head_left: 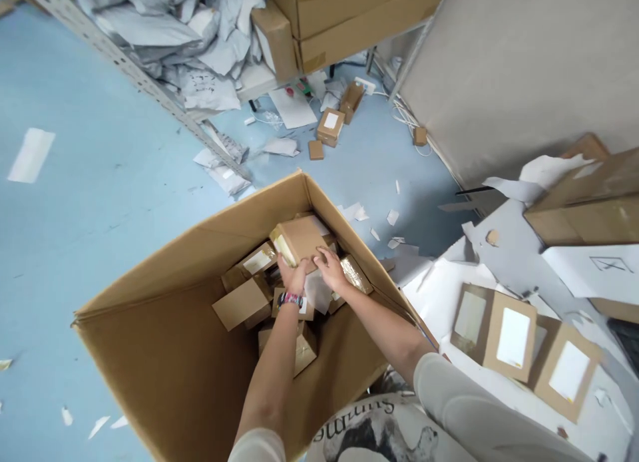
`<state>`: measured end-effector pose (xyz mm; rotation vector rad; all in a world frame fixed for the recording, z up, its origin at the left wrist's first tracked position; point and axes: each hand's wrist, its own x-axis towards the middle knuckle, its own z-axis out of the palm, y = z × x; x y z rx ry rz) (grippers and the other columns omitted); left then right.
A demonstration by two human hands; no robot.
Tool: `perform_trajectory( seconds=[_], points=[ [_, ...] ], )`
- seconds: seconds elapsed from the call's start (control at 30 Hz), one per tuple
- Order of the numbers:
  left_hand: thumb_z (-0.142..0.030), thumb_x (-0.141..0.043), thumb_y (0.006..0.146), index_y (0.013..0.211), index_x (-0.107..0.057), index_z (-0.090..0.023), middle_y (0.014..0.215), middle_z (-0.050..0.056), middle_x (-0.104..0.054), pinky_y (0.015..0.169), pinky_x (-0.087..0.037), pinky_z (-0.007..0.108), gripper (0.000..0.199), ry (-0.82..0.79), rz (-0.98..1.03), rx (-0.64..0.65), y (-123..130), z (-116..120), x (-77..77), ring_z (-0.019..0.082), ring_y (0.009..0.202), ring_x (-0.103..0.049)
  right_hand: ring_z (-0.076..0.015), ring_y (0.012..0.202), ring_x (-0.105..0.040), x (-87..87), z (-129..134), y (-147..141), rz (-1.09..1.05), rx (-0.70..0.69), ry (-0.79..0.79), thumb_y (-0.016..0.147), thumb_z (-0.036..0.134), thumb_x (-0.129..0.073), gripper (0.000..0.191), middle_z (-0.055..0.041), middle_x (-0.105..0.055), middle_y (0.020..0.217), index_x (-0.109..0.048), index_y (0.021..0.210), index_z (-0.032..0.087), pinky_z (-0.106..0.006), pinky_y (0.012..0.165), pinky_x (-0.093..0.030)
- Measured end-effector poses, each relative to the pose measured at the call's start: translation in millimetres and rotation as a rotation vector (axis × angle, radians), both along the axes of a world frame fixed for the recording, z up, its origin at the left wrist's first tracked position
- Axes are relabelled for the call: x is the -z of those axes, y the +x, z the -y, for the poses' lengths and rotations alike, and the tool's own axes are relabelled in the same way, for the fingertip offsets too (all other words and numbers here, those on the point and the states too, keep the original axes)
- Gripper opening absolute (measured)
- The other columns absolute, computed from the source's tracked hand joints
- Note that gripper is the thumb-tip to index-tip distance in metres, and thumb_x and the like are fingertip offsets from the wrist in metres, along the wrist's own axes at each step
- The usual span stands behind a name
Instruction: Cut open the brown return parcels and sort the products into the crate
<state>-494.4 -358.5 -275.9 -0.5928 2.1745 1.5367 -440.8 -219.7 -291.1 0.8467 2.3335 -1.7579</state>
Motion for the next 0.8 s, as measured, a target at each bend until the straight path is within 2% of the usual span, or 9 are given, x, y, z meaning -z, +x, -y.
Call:
perform_trajectory(
  seconds=[0.1,0.17,0.27,0.37,0.47,0.57,0.67,0.8],
  points=[
    [-0.039,-0.089,0.085,0.182,-0.028,-0.029,0.169,0.016,-0.064,0.125,-0.061,0.054,0.116,0.097,0.061,-0.118,39.6,31.5,-41.1,0.033,0.148,-0.072,-0.0313,0.162,-0.057,-38.9,2.6,13.1,-0.063,-0.029,-0.004,0.108,0.057,-0.073,0.052,-0.0108,-0.071,0.166,-0.078,0.151,0.029,-0.053,0.143,-0.036],
    [-0.042,-0.083,0.089,0.184,-0.026,-0.033,0.170,0.015,-0.063,0.123,-0.063,0.053,0.111,0.168,0.050,-0.123,63.3,52.0,-76.3,0.033,0.148,-0.072,-0.0317,0.158,-0.062,-71.2,1.2,25.8,-0.116,-0.060,-0.029,0.108,0.063,-0.073,0.057,-0.0104,-0.072,0.165,-0.077,0.155,0.030,-0.054,0.140,-0.041],
    [-0.046,-0.080,0.093,0.179,-0.041,-0.039,0.174,0.008,-0.061,0.131,-0.058,0.049,0.095,0.255,-0.094,0.018,87.1,74.0,-132.1,0.032,0.160,-0.063,-0.0329,0.153,-0.068,-123.5,-6.9,53.0,-0.212,-0.089,-0.053,0.108,0.070,-0.071,0.064,-0.0107,-0.073,0.164,-0.075,0.159,0.030,-0.053,0.136,-0.047],
    [-0.049,-0.084,0.093,0.177,-0.047,-0.040,0.177,0.006,-0.059,0.134,-0.055,0.049,0.093,0.361,-0.138,0.186,95.4,72.3,-181.2,0.032,0.163,-0.059,-0.0347,0.155,-0.067,-173.3,-21.9,89.1,-0.292,-0.045,-0.020,0.107,0.071,-0.071,0.072,-0.0106,-0.070,0.168,-0.070,0.165,0.029,-0.054,0.137,-0.047],
    [-0.051,-0.087,0.092,0.180,-0.044,-0.037,0.177,0.008,-0.059,0.134,-0.055,0.049,0.099,0.448,-0.104,0.390,95.7,40.0,-215.2,0.033,0.163,-0.060,-0.0361,0.159,-0.063,-213.8,-43.5,130.3,-0.308,0.114,0.014,0.107,0.069,-0.071,0.079,-0.0084,-0.065,0.174,-0.062,0.174,0.029,-0.056,0.137,-0.047],
    [-0.051,-0.088,0.091,0.182,-0.042,-0.034,0.179,0.010,-0.057,0.134,-0.054,0.047,0.103,0.484,-0.094,0.559,98.8,-16.3,-230.8,0.033,0.165,-0.057,-0.0360,0.162,-0.060,-239.2,-72.4,171.5,-0.294,0.323,0.040,0.107,0.068,-0.070,0.079,-0.0066,-0.067,0.173,-0.060,0.175,0.029,-0.056,0.140,-0.042],
    [-0.046,-0.088,0.092,0.185,-0.034,-0.030,0.174,0.014,-0.062,0.129,-0.059,0.048,0.109,0.489,-0.022,0.671,109.9,-83.7,-230.8,0.034,0.156,-0.065,-0.0371,0.159,-0.063,-248.5,-108.7,209.0,-0.284,0.506,0.065,0.106,0.066,-0.067,0.080,-0.0089,-0.068,0.171,-0.058,0.175,0.027,-0.058,0.140,-0.043],
    [-0.040,-0.087,0.095,0.186,-0.032,-0.026,0.165,0.017,-0.069,0.125,-0.062,0.048,0.107,0.444,0.090,0.770,131.8,-166.1,-215.7,0.032,0.145,-0.074,-0.0400,0.161,-0.060,-241.0,-160.4,249.9,-0.233,0.655,0.148,0.099,0.058,-0.073,0.085,-0.0142,-0.064,0.174,-0.059,0.174,0.022,-0.060,0.142,-0.039]
  ],
)
